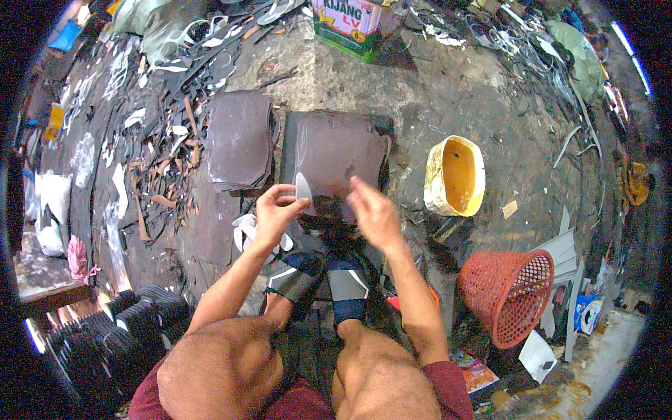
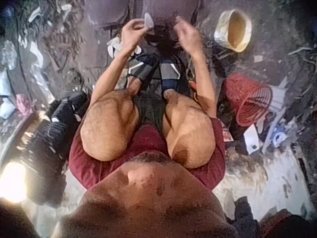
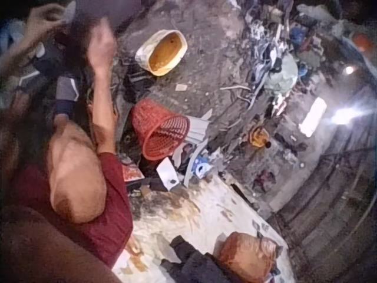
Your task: The person sits on the floor and repeatedly trims the edges of dark brown rubber sheets using a small blade. They lift each sheet, trim along the perimeter, and place it back into a stack. The process is repeated for multiple sheets.
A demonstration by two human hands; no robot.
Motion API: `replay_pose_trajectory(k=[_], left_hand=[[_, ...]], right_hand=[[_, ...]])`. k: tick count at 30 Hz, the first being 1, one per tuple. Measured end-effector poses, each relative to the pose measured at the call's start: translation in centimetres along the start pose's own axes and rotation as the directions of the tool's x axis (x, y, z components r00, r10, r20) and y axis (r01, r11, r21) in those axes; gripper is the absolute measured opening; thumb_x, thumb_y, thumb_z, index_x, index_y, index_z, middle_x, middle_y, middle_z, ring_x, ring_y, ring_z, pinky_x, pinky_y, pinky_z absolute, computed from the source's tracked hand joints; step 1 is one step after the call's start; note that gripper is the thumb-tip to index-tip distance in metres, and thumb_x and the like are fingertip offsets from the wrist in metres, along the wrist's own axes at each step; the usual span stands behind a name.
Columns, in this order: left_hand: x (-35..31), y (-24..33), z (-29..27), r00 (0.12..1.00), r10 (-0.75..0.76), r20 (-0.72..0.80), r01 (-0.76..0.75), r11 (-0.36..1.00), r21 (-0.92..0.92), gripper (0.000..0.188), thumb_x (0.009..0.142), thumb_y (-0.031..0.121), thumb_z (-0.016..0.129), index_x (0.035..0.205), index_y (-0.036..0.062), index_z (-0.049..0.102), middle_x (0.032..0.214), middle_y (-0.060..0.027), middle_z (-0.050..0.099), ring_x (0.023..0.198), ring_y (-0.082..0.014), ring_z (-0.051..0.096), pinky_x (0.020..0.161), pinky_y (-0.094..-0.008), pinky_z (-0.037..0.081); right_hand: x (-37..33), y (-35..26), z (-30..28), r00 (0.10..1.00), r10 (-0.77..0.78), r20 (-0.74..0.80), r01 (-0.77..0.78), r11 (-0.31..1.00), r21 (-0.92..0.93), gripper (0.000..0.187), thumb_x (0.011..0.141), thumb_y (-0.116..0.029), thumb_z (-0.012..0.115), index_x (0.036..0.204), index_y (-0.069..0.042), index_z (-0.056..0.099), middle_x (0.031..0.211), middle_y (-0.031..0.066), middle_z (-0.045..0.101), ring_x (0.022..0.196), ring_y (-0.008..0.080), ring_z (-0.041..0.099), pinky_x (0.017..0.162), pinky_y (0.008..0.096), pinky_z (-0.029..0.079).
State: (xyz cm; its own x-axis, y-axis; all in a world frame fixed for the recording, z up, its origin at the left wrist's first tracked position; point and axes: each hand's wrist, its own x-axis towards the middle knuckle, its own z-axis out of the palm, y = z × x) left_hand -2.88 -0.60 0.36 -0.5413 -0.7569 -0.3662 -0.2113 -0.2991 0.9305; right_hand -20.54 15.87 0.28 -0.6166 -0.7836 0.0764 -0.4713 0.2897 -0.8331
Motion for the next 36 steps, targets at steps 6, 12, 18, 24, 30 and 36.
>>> replay_pose_trajectory(k=[6, 12, 18, 24, 30, 36], left_hand=[[0.8, -3.8, 2.0, 0.786, 0.503, 0.359, -0.594, 0.456, 0.663, 0.026, 0.089, 0.020, 0.077, 0.109, 0.0035, 0.073, 0.109, -0.0168, 0.066, 0.100, -0.0375, 0.067, 0.085, -0.0452, 0.056], [0.4, -4.5, 1.2, 0.756, 0.503, 0.420, -0.628, 0.372, 0.684, 0.030, 0.086, 0.020, 0.075, 0.110, 0.0012, 0.072, 0.105, -0.0138, 0.061, 0.098, -0.0338, 0.060, 0.086, -0.0458, 0.048], [0.1, -4.7, 0.6, 0.722, 0.493, 0.485, -0.655, 0.264, 0.708, 0.031, 0.082, 0.018, 0.076, 0.112, 0.0096, 0.074, 0.103, -0.0095, 0.059, 0.101, -0.0307, 0.055, 0.086, -0.0439, 0.043], [0.6, -5.0, 0.5, 0.704, 0.560, 0.437, -0.665, 0.305, 0.681, 0.035, 0.089, 0.022, 0.075, 0.124, 0.0142, 0.075, 0.096, -0.0061, 0.057, 0.093, -0.0268, 0.054, 0.080, -0.0416, 0.041], [0.9, -5.9, -0.3, 0.641, 0.615, 0.460, -0.723, 0.281, 0.632, 0.030, 0.090, 0.024, 0.076, 0.118, 0.0139, 0.077, 0.096, -0.0049, 0.058, 0.092, -0.0252, 0.054, 0.078, -0.0417, 0.041], [-2.4, -5.6, 1.0, 0.649, 0.635, 0.419, -0.684, 0.246, 0.687, 0.025, 0.089, 0.028, 0.078, 0.112, 0.0163, 0.078, 0.106, -0.0094, 0.060, 0.100, -0.0303, 0.055, 0.085, -0.0445, 0.044]], right_hand=[[4.9, -9.6, -7.7, 0.857, -0.460, -0.234, 0.346, 0.848, -0.402, 0.024, 0.102, -0.016, 0.064, 0.121, -0.005, 0.073, 0.119, 0.0128, 0.076, 0.108, 0.0332, 0.073, 0.091, 0.0413, 0.057], [1.9, -5.6, -1.5, 0.890, -0.450, 0.064, 0.423, 0.768, -0.481, 0.027, 0.094, -0.013, 0.069, 0.120, -0.011, 0.072, 0.122, 0.0055, 0.076, 0.116, 0.0257, 0.070, 0.095, 0.0418, 0.055], [-1.7, -0.7, 3.2, 0.910, -0.401, 0.107, 0.399, 0.774, -0.492, 0.030, 0.090, -0.020, 0.075, 0.117, -0.008, 0.072, 0.124, 0.0079, 0.072, 0.117, 0.0292, 0.067, 0.097, 0.0447, 0.054], [1.8, -2.3, 1.5, 0.968, -0.247, -0.052, 0.204, 0.886, -0.417, 0.021, 0.093, -0.020, 0.073, 0.110, -0.009, 0.073, 0.102, 0.0058, 0.075, 0.089, 0.0268, 0.073, 0.075, 0.0415, 0.058], [-0.7, -1.3, 3.2, 0.941, -0.309, 0.140, 0.335, 0.782, -0.526, 0.022, 0.087, -0.017, 0.076, 0.109, -0.013, 0.076, 0.110, -0.0002, 0.069, 0.105, 0.0230, 0.065, 0.085, 0.0415, 0.053], [2.0, -0.9, 2.8, 0.985, -0.099, 0.140, 0.151, 0.887, -0.437, 0.014, 0.090, -0.027, 0.073, 0.098, -0.015, 0.074, 0.103, 0.0011, 0.067, 0.102, 0.0246, 0.064, 0.078, 0.0425, 0.052]])
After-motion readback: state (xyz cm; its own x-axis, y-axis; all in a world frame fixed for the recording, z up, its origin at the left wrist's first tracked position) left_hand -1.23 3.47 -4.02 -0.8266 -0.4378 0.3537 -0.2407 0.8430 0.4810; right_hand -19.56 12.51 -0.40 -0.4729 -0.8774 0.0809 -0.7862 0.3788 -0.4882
